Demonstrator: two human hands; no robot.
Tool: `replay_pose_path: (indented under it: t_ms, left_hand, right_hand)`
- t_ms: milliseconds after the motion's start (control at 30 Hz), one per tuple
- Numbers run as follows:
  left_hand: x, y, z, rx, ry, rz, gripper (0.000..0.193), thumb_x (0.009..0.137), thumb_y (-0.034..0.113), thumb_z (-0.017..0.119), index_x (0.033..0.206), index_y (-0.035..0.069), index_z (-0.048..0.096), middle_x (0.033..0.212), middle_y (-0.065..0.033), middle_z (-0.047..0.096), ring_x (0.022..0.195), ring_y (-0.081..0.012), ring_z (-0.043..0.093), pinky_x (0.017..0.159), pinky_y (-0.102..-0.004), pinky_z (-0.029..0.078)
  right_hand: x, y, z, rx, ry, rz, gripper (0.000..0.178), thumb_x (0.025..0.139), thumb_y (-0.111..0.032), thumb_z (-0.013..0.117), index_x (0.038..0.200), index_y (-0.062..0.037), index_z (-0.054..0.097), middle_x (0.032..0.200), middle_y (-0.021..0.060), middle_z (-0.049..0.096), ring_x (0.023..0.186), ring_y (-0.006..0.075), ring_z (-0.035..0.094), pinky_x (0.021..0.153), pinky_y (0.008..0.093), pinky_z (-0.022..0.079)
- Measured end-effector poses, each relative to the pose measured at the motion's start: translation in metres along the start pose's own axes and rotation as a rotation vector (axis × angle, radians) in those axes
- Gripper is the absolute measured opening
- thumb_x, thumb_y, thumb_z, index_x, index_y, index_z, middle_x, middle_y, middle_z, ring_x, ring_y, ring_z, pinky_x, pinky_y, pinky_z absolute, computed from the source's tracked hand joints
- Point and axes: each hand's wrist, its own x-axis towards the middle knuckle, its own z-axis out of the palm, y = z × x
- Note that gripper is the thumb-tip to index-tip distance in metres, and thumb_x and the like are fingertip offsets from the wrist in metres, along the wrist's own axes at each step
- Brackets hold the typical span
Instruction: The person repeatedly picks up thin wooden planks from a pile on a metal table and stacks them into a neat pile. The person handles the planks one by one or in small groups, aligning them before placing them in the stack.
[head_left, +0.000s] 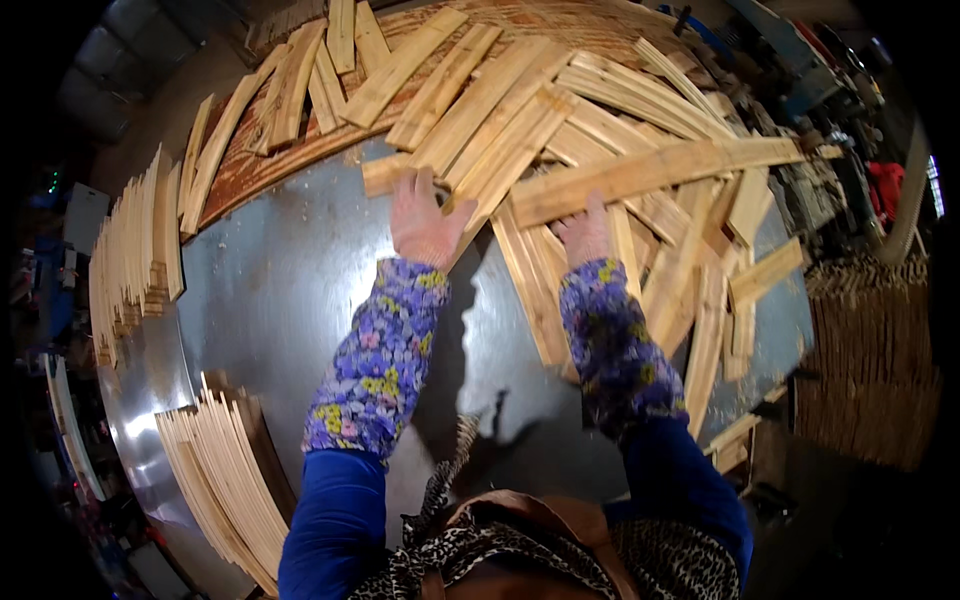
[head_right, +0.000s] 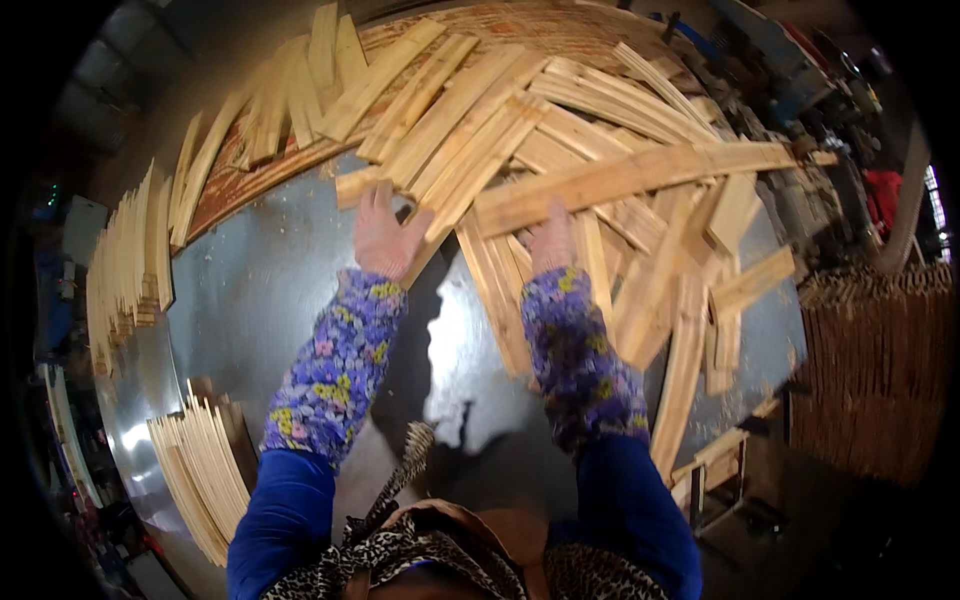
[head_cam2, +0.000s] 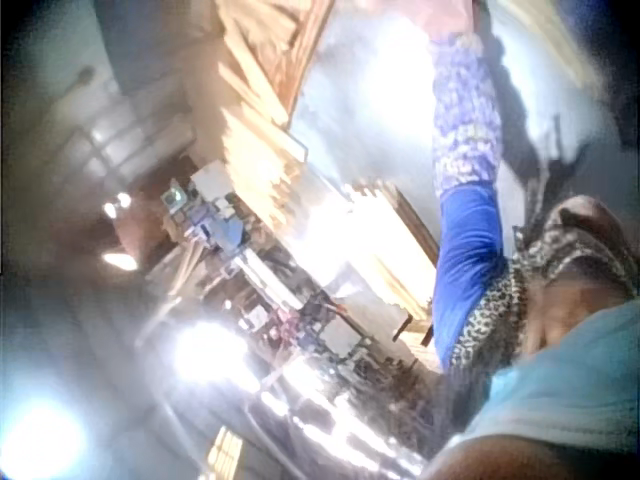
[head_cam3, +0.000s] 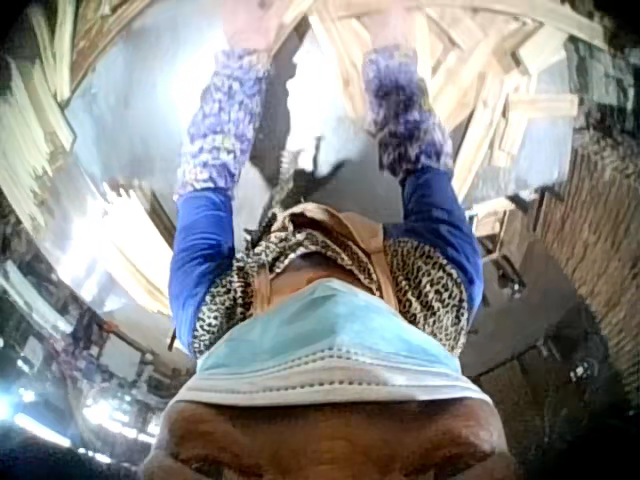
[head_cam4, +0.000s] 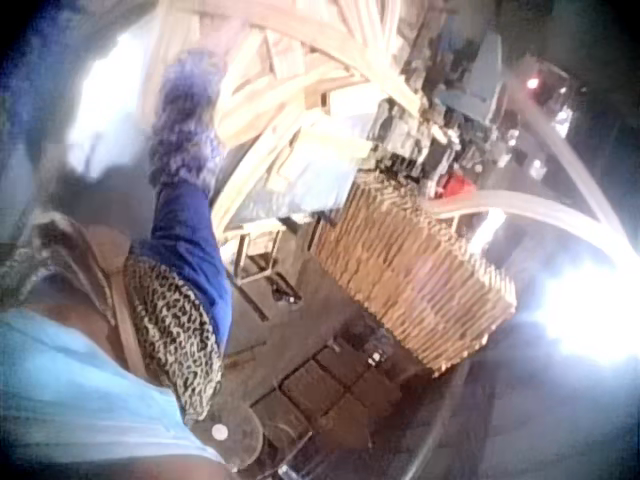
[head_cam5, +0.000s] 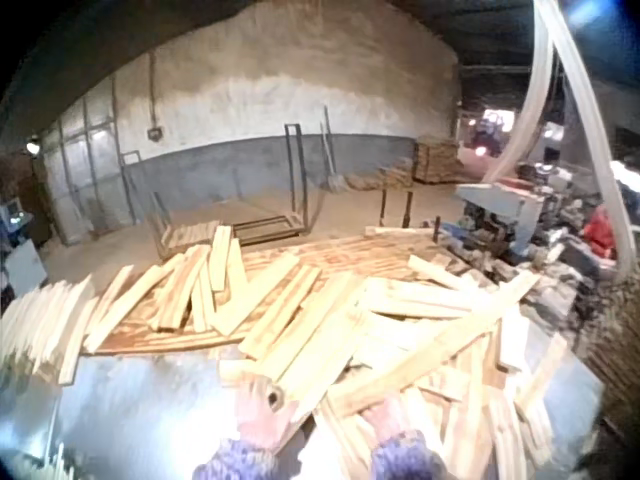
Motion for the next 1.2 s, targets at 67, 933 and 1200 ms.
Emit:
replay_pose_path:
  t_ms: [67, 933, 1200]
  left_hand:
    - [0.069, -0.015, 0.013, 0.223, 0.12, 0.092, 0.096, 0.093, 0.062, 0.072, 0.159, -0.002, 0.046, 0.162, -0.029, 0.046, 0.152, -0.0436, 0.043, 0.128, -0.0518, 0.034]
    - [-0.005, -0.156, -0.041, -0.296, -0.029, -0.53, 0.054, 0.089, 0.044, 0.079, 0.105, -0.008, 0.077, 0.097, -0.0259, 0.079, 0.093, -0.0361, 0.078, 0.087, -0.0448, 0.058]
    - [-0.417, -0.241, -0.146, -0.856, -0.183, -1.144, 0.042, 0.097, 0.039, 0.073, 0.107, -0.002, 0.074, 0.085, -0.015, 0.073, 0.08, -0.0284, 0.075, 0.071, -0.0402, 0.06]
  right_hand:
    - [0.005, -0.001, 0.01, 0.114, -0.063, -0.117, 0.072, 0.104, -0.054, 0.071, 0.154, -0.0054, 0.054, 0.145, 0.0139, 0.065, 0.128, 0.028, 0.066, 0.109, 0.046, 0.055]
    - [-0.193, 0.133, 0.08, -0.739, -0.47, 0.447, 0.039, 0.108, -0.029, 0.073, 0.128, 0.0051, 0.072, 0.118, 0.0133, 0.079, 0.106, 0.0223, 0.077, 0.094, 0.0376, 0.063]
    - [-0.361, 0.132, -0.059, -0.984, -0.399, 0.67, 0.033, 0.105, -0.026, 0.07, 0.124, 0.0004, 0.073, 0.111, 0.0151, 0.077, 0.088, 0.0254, 0.076, 0.076, 0.0375, 0.061]
